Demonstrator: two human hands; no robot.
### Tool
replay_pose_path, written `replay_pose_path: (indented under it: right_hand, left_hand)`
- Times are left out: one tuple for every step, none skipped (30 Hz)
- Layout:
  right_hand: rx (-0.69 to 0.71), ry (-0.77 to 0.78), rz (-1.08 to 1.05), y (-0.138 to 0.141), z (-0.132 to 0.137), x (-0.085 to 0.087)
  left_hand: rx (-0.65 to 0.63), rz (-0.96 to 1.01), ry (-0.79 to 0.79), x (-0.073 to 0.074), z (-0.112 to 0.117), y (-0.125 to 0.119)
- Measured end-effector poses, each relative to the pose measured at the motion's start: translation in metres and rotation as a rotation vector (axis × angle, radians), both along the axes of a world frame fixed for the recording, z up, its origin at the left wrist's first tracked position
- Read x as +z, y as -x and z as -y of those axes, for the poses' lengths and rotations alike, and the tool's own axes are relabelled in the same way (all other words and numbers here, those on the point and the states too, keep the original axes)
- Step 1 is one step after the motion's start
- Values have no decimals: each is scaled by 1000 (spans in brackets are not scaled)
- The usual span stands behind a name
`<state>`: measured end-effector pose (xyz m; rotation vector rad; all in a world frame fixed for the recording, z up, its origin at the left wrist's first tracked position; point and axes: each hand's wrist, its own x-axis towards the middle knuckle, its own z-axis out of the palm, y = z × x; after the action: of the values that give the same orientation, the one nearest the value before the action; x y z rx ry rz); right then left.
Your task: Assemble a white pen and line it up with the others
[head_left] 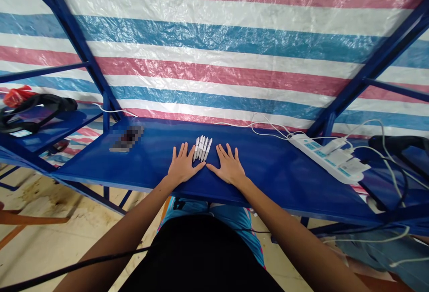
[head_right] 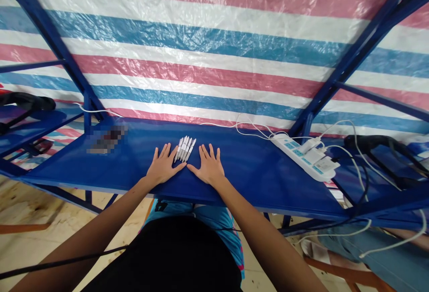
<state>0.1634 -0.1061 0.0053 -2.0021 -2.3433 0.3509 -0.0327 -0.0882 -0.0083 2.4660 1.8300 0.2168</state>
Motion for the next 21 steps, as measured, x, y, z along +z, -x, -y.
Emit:
replay_pose_path:
  right_hand:
    - [-4, 5, 3, 0, 0, 1]
    - [-7, 8, 5, 1, 1, 2]
    - [-9, 10, 7, 1, 1, 2]
    - [-8, 13, 9, 1, 1, 3]
    - [-8, 15, 12, 1, 1, 3]
    - [-8, 18, 14, 1, 1, 3]
    - [-8, 20, 15, 2, 1, 3]
    - [-8, 22, 14, 2, 1, 4]
    - [-8, 24, 13, 2, 1, 4]
    - [-8, 25, 12, 2, 1, 5]
    - [-10, 25, 10, 3, 1, 5]
    - [-10, 25, 8, 3, 1, 5]
    - [-10, 24, 7, 3, 1, 5]
    - [-10, 23, 7, 3, 1, 5]
    - [-8, 21, 5, 3, 1, 5]
    - [-6, 20, 3, 3, 1, 5]
    - [-5, 18, 1, 3, 1, 4]
    - [-5, 16, -2, 2, 0, 4]
    - [-6, 14, -5, 2, 0, 3]
    - [-6, 11, -10, 2, 0, 3]
    - [-8, 9, -13, 1, 0, 2]
  left_hand:
    - [-7, 5, -7, -2, -1, 1]
    - [-15, 11, -17, -4, -1, 1]
    - [-24, 17, -28, -5, -2, 2]
    - [-28, 21, -37, -7, -3, 3]
    - [-30, 23, -42, -8, -3, 3]
    - [-29, 23, -42, -8, -3, 4]
    - [-26, 21, -38, -7, -3, 4]
    - [-20, 18, -31, -6, -3, 3]
    - [-12, 14, -21, -4, -2, 3]
    - [-4, 8, -9, -2, -1, 2]
    - [4, 2, 5, 0, 0, 1]
    - [12, -3, 17, 3, 1, 0]
    - [18, -7, 25, 5, 2, -1]
    - [22, -11, 30, 6, 2, -2]
    - [24, -14, 33, 7, 3, -2]
    - [25, -16, 32, 8, 3, -3]
    - [24, -18, 31, 8, 3, -3]
    - [22, -18, 28, 8, 3, -4]
    - [22, -19, 28, 8, 2, -4]
    - [22, -21, 28, 7, 2, -4]
    - [21, -22, 27, 6, 2, -3]
